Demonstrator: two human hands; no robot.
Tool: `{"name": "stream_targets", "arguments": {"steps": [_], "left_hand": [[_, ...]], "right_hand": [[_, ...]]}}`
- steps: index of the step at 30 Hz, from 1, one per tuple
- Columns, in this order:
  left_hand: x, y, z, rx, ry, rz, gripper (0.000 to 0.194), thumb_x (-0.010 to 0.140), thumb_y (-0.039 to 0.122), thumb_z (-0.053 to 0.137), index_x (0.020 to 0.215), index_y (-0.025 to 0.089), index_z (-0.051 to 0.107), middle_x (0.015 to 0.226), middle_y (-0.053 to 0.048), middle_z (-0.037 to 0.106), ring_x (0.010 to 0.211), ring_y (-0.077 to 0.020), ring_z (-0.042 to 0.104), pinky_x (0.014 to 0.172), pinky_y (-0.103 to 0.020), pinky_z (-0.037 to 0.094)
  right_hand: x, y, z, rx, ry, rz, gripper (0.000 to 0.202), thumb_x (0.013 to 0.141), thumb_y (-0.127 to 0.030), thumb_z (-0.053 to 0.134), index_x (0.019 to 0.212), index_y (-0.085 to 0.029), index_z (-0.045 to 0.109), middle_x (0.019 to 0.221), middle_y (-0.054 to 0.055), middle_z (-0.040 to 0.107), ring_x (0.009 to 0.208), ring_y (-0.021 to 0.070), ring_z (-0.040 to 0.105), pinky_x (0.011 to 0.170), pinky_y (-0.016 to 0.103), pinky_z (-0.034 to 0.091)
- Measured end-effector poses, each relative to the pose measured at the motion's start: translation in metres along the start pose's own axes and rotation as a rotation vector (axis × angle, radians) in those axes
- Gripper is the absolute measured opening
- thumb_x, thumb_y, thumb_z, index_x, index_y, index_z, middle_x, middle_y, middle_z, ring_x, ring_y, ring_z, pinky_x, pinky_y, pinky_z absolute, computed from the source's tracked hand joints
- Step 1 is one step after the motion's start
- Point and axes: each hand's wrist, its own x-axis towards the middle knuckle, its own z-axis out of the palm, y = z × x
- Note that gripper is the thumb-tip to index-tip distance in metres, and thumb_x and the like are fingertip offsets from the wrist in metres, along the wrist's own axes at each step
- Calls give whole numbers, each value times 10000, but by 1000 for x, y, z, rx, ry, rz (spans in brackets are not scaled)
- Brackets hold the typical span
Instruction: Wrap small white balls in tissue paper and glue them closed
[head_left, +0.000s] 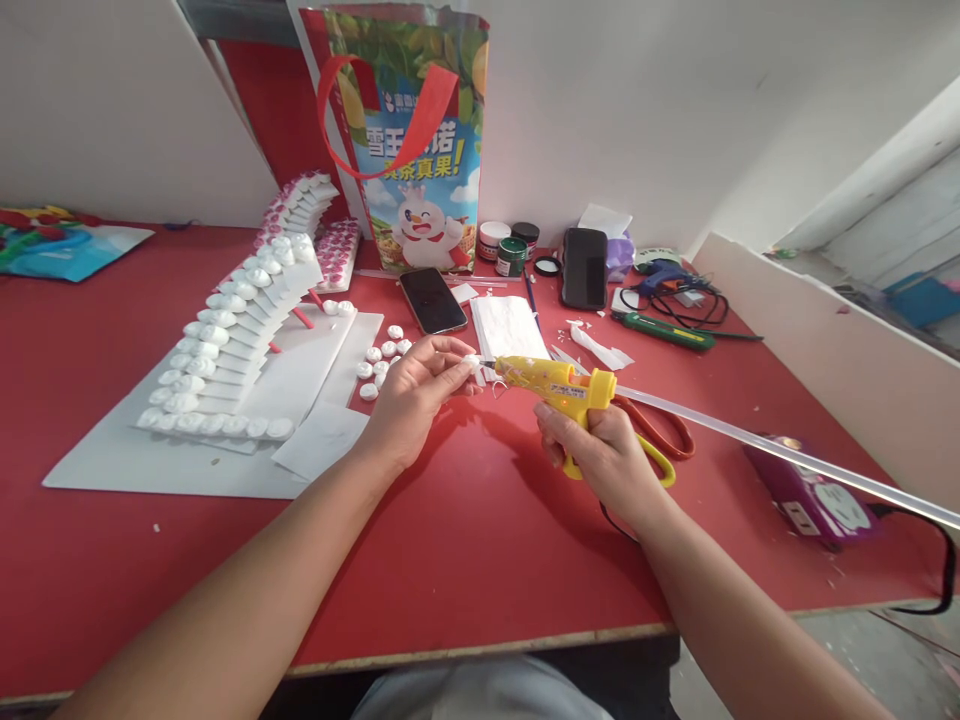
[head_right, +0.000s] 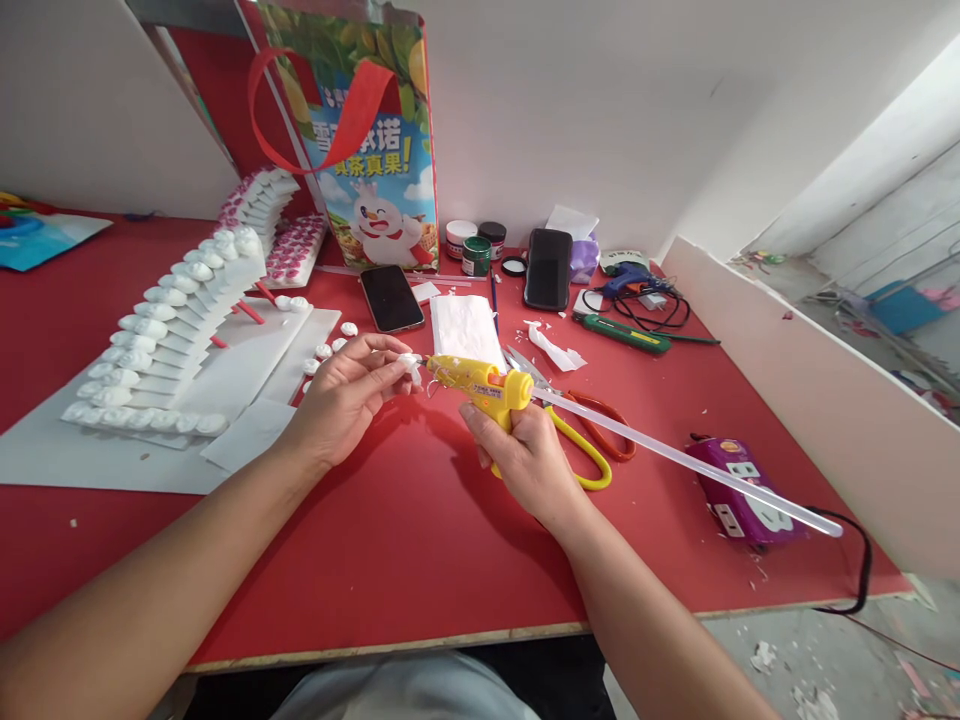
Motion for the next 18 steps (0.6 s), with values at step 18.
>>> {"name": "stream_targets", "arguments": {"steps": [18], "left_hand": [[-2, 1, -2, -61, 38, -31, 257, 743, 298, 830, 912, 189, 671, 817, 7, 670, 706, -120, 643, 775, -290, 531]], "right_hand": [[1, -2, -68, -59, 468, 94, 430, 751, -537, 802, 636, -159, 632, 633, 39, 592, 549, 110, 441, 479, 265, 323]]}}
